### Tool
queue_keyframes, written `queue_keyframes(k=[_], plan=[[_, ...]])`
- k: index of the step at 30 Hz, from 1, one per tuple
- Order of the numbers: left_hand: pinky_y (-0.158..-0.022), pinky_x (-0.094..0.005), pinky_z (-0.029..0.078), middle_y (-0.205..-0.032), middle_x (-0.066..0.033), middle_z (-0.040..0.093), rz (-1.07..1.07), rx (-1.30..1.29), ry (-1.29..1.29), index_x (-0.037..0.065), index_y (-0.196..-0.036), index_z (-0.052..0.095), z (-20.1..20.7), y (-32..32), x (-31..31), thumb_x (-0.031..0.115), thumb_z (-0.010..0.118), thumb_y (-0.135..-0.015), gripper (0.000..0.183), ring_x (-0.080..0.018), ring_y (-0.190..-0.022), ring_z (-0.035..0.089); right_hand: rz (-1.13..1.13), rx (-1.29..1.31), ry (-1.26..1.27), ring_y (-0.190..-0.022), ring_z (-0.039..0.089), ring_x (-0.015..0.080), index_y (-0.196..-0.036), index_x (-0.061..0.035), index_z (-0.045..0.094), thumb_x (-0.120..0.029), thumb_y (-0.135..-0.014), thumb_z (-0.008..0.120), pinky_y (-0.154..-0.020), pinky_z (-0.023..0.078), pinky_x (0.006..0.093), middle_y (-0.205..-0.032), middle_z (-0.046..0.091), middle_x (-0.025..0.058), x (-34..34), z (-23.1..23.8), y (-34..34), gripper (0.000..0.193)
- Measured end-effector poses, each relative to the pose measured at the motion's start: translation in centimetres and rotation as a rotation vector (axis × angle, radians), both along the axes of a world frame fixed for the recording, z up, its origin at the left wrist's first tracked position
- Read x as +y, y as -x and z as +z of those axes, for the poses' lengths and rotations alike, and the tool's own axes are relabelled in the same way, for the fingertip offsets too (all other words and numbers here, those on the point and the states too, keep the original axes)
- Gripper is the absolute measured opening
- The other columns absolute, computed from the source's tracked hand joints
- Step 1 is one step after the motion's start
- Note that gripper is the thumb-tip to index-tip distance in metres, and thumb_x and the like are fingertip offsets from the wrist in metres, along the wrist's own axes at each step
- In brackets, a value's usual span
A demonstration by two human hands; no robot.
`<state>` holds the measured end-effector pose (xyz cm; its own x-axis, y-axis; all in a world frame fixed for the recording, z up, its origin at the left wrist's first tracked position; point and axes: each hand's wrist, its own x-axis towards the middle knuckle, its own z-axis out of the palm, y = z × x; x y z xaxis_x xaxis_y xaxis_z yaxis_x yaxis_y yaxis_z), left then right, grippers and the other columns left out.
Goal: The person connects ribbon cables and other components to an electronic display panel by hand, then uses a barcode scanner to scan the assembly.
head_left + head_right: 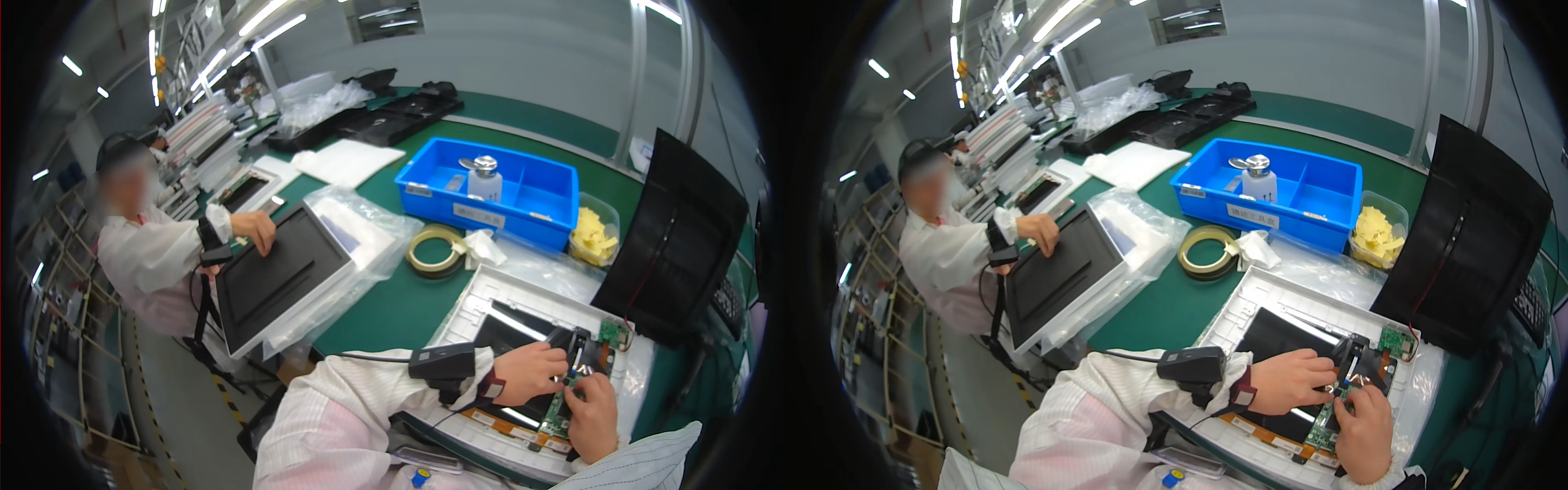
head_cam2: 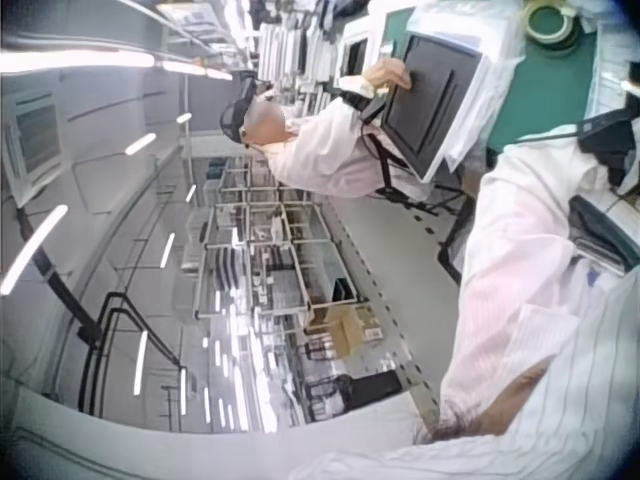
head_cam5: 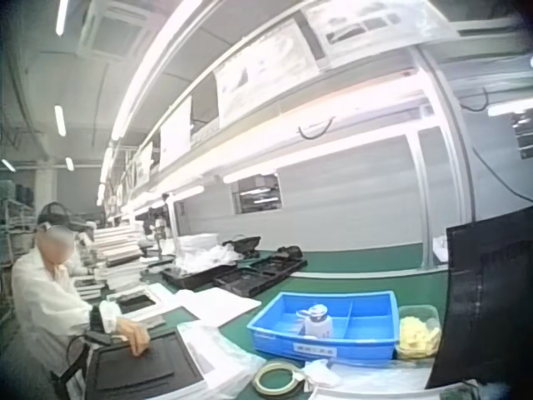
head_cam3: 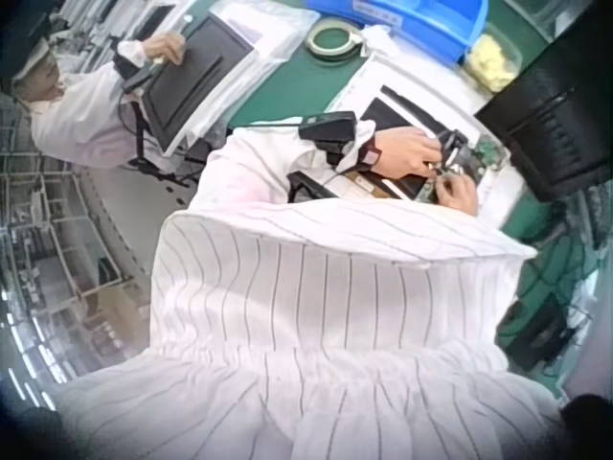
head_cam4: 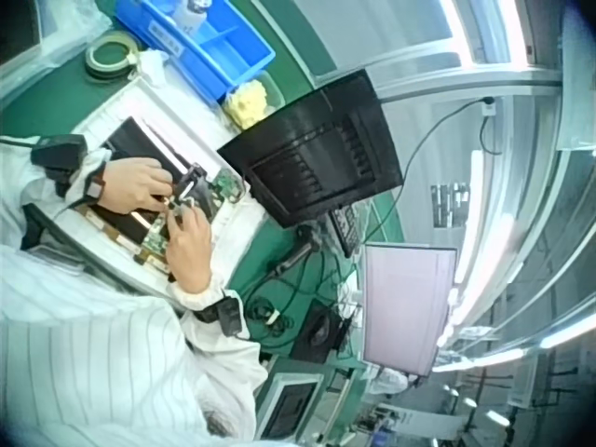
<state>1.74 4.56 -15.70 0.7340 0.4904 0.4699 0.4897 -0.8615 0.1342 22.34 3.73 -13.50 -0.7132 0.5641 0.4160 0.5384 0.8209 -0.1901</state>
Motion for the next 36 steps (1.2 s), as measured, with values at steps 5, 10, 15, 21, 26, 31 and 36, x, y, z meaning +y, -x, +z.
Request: queue_keyframes(k=[5, 10, 15, 21, 26, 31, 36], plan=[[-0.071, -0.0327, 0.036, -0.084, -0.0047, 0.050, 0.005, -0.065, -0.053, 0.007, -0.078, 0.062, -0.5, 0.2, 0.1, 0.013, 0.059, -0.061, 0.018, -0.0223, -0.088, 0.046, 0.044, 0.039, -0.019, -0.082, 0.050, 0.0305, -0.078, 0.0019, 0.064, 0.006, -0.060, 0.059, -0.070, 0.042, 0.0392, -0.081, 0.051, 0.0126, 0.3, -0.2, 0.5, 0.020], [-0.071, -0.0341, 0.036, -0.083, -0.0050, 0.051, -0.028, -0.111, -0.059, 0.010, -0.075, 0.065, -1.1, -0.1, 0.6, 0.015, 0.059, -0.062, 0.015, -0.0226, -0.088, 0.046, 0.022, 0.072, 0.001, -0.079, 0.050, 0.0307, -0.076, 0.0026, 0.064, 0.007, -0.059, 0.059, -0.067, 0.042, 0.0389, -0.078, 0.051, 0.0129, 0.2, -0.2, 0.5, 0.018], [-0.072, -0.0344, 0.036, -0.081, -0.0052, 0.052, -0.020, -0.117, -0.069, 0.010, -0.073, 0.066, -1.4, -0.1, 0.6, 0.018, 0.058, -0.063, 0.015, -0.0231, -0.089, 0.046, 0.134, 0.130, -0.072, -0.073, 0.049, 0.0316, -0.074, 0.0019, 0.065, -0.001, -0.053, 0.062, -0.063, 0.041, 0.0392, -0.073, 0.049, 0.0132, 1.8, -2.5, -0.6, 0.022], [-0.070, -0.0345, 0.036, -0.077, -0.0052, 0.051, -0.033, -0.162, -0.113, 0.009, -0.067, 0.064, -1.5, -0.8, 0.8, 0.019, 0.059, -0.059, 0.014, -0.0238, -0.086, 0.047, 0.313, 0.230, -0.168, -0.063, 0.048, 0.0281, -0.069, -0.0046, 0.063, -0.009, -0.047, 0.065, -0.054, 0.035, 0.0371, -0.068, 0.048, 0.0102, 4.2, -5.0, -3.0, 0.023], [-0.070, -0.0346, 0.036, -0.077, -0.0050, 0.052, -0.016, -0.213, -0.085, 0.009, -0.065, 0.062, -2.2, -0.3, 1.2, 0.017, 0.059, -0.057, 0.012, -0.0241, -0.086, 0.048, 0.390, 0.231, -0.128, -0.062, 0.048, 0.0267, -0.070, -0.0049, 0.062, -0.007, -0.051, 0.067, -0.053, 0.035, 0.0362, -0.067, 0.047, 0.0101, 6.4, -6.5, -1.7, 0.020], [-0.070, -0.0342, 0.036, -0.077, -0.0046, 0.052, -0.014, -0.232, -0.104, 0.009, -0.064, 0.061, -1.6, -0.4, 1.0, 0.017, 0.059, -0.058, 0.010, -0.0235, -0.085, 0.048, 0.382, 0.250, -0.120, -0.062, 0.048, 0.0264, -0.070, -0.0051, 0.062, -0.007, -0.051, 0.067, -0.053, 0.035, 0.0359, -0.067, 0.047, 0.0100, 6.6, -6.9, -2.0, 0.019], [-0.070, -0.0319, 0.038, -0.079, -0.0050, 0.051, -0.017, -0.179, -0.087, 0.006, -0.071, 0.061, -0.6, 0.0, 0.7, 0.015, 0.058, -0.063, 0.012, -0.0222, -0.083, 0.047, 0.371, 0.269, -0.106, -0.062, 0.048, 0.0261, -0.070, -0.0052, 0.062, -0.007, -0.052, 0.067, -0.053, 0.035, 0.0357, -0.067, 0.047, 0.0099, 7.0, -7.5, -2.5, 0.018]])
